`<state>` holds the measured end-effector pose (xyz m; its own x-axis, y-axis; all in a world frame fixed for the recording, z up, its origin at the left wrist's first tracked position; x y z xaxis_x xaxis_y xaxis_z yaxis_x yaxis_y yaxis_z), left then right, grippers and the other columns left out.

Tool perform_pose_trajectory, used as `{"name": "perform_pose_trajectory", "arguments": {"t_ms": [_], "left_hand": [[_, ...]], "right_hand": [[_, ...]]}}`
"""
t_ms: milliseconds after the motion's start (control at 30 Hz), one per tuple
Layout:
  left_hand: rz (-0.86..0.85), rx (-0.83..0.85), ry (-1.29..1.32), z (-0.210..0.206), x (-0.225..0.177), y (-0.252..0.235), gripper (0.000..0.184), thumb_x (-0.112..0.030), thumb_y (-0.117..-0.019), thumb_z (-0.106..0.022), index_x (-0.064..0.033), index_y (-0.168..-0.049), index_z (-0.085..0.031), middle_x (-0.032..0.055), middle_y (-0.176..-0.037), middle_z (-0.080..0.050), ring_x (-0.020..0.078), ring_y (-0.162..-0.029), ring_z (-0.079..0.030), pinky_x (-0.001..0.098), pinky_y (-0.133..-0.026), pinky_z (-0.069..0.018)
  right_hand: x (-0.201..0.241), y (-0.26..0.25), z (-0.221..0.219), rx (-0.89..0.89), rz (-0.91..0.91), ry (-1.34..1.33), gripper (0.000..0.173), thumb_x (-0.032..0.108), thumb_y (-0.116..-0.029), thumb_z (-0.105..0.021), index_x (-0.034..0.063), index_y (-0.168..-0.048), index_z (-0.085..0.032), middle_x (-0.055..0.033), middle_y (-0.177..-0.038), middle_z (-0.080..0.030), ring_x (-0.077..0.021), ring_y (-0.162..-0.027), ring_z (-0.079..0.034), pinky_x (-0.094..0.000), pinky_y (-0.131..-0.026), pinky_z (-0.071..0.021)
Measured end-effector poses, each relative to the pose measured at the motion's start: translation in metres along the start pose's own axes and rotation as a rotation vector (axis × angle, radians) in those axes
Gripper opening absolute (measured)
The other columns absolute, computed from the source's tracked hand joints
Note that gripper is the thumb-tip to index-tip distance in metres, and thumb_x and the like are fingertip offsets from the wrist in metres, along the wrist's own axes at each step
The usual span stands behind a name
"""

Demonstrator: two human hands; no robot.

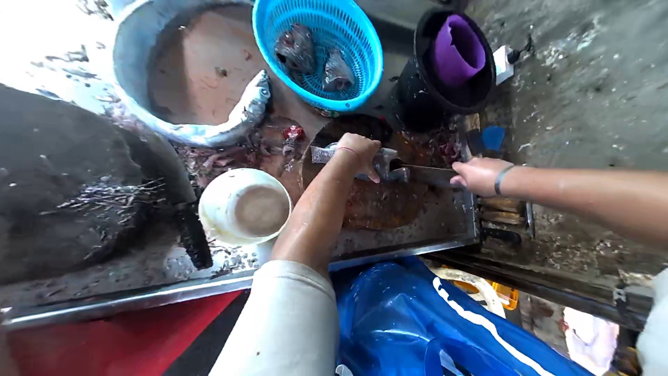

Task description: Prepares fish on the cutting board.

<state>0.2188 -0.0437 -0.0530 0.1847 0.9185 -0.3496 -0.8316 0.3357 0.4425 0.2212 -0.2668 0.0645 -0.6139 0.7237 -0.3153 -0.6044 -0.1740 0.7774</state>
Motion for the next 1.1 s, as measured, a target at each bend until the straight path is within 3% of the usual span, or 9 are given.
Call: {"name": "perform_pose_trajectory", "arguments": {"t_ms": [200,467,533,633,700,767,867,1033,1100], "left_hand": [[-0.042,-0.046,-0.052,-0.005,-0.012,-0.004,0.081,-0.062,-0.0684,-0.087,-0.0147,-0.130,-0.062,0.0159,-0.110,-0.073,0.0382,-0.105,-0.069,0.0649,-0.097,-0.0477],[0.078,-0.158,-0.031,-0.015,-0.020,0.021,0.078,-0.062,-0.0702,-0.085,-0.0133,-0.125,-0.059,0.0137,-0.105,-0.073,0.0351,-0.098,-0.070,0.0610,-0.096,-0.0474],[0.090,-0.168,-0.046,-0.016,-0.025,0.022,0.078,-0.060,-0.0696,-0.086,-0.0135,-0.126,-0.059,0.0134,-0.105,-0.073,0.0346,-0.098,-0.070,0.0604,-0.096,-0.0473],[0.087,-0.150,-0.098,-0.013,-0.034,0.023,0.079,-0.057,-0.0685,-0.087,-0.0139,-0.128,-0.059,0.0142,-0.107,-0.073,0.0356,-0.100,-0.070,0.0627,-0.099,-0.0458],[0.053,-0.114,-0.188,-0.007,-0.042,0.021,0.077,-0.053,-0.0695,-0.088,-0.0148,-0.130,-0.060,0.0133,-0.110,-0.073,0.0348,-0.102,-0.069,0.0626,-0.102,-0.0444],[0.005,-0.087,-0.265,-0.003,-0.052,0.014,0.077,-0.046,-0.0687,-0.091,-0.0156,-0.132,-0.060,0.0131,-0.111,-0.072,0.0350,-0.104,-0.069,0.0635,-0.105,-0.0412],[-0.079,-0.071,-0.392,-0.006,-0.074,0.003,0.082,-0.032,-0.0667,-0.094,-0.0220,-0.141,-0.059,0.0110,-0.118,-0.072,0.0358,-0.114,-0.066,0.0650,-0.111,-0.0358],[-0.091,-0.288,-0.215,0.000,-0.102,0.003,0.052,0.002,-0.0931,-0.064,-0.0269,-0.136,-0.067,0.0130,-0.154,-0.050,0.0420,-0.148,-0.037,0.0670,-0.123,-0.0178],[0.158,-0.423,0.084,-0.008,-0.098,0.019,0.054,-0.008,-0.0954,-0.063,-0.0281,-0.145,-0.059,0.0159,-0.155,-0.048,0.0445,-0.144,-0.040,0.0686,-0.115,-0.0308]], "right_hand": [[0.074,0.017,0.075,-0.009,-0.057,0.274,0.015,0.005,-0.0970,-0.061,-0.0004,-0.110,-0.066,-0.0261,-0.099,-0.068,-0.0492,-0.097,-0.067,-0.0668,-0.070,-0.0525],[0.018,-0.021,-0.044,-0.050,-0.109,-0.329,0.046,0.041,-0.1099,-0.044,0.0019,-0.128,-0.058,-0.0283,-0.111,-0.069,-0.0481,-0.107,-0.068,-0.0681,-0.087,-0.0534],[0.019,-0.024,-0.094,-0.052,-0.229,-0.761,0.047,0.042,-0.1105,-0.044,0.0005,-0.127,-0.059,-0.0246,-0.098,-0.068,-0.0380,-0.084,-0.070,-0.0575,-0.073,-0.0579],[0.031,-0.020,-0.169,0.128,-0.380,-1.393,0.056,0.068,-0.1038,-0.038,0.0154,-0.123,-0.048,-0.0052,-0.062,-0.042,-0.0155,-0.040,-0.045,-0.0318,-0.039,-0.0461],[0.025,-0.017,-0.145,0.009,-0.302,-1.107,0.052,0.051,-0.1098,-0.040,0.0062,-0.130,-0.055,-0.0169,-0.080,-0.060,-0.0265,-0.060,-0.061,-0.0445,-0.055,-0.0552],[0.025,-0.013,-0.112,-0.126,-0.231,-0.803,0.048,0.040,-0.1102,-0.044,0.0018,-0.138,-0.053,-0.0280,-0.115,-0.069,-0.0454,-0.106,-0.069,-0.0658,-0.089,-0.0548],[0.024,-0.019,-0.119,-0.174,-0.187,-0.770,0.050,0.041,-0.1102,-0.044,0.0016,-0.139,-0.052,-0.0293,-0.122,-0.067,-0.0485,-0.117,-0.065,-0.0680,-0.096,-0.0510],[-0.027,-0.031,-0.164,-0.190,-0.311,-1.385,0.044,0.033,-0.1104,-0.048,0.0004,-0.141,-0.048,-0.0264,-0.101,-0.063,-0.0349,-0.072,-0.065,-0.0520,-0.066,-0.0569],[-0.042,-0.019,-0.182,-0.298,-0.249,-1.631,0.047,0.023,-0.1067,-0.055,0.0070,-0.149,-0.041,-0.0207,-0.094,-0.064,-0.0282,-0.061,-0.063,-0.0456,-0.058,-0.0578]]}}
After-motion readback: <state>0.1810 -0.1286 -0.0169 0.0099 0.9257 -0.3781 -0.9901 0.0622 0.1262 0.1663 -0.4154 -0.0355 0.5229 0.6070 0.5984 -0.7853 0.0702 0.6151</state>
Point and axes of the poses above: each hand's wrist, its own y-axis away from the middle knuckle, its own z-axis out of the back of the hand, x = y × z, the point moved 8 cm from there along -y, towards the middle knuckle
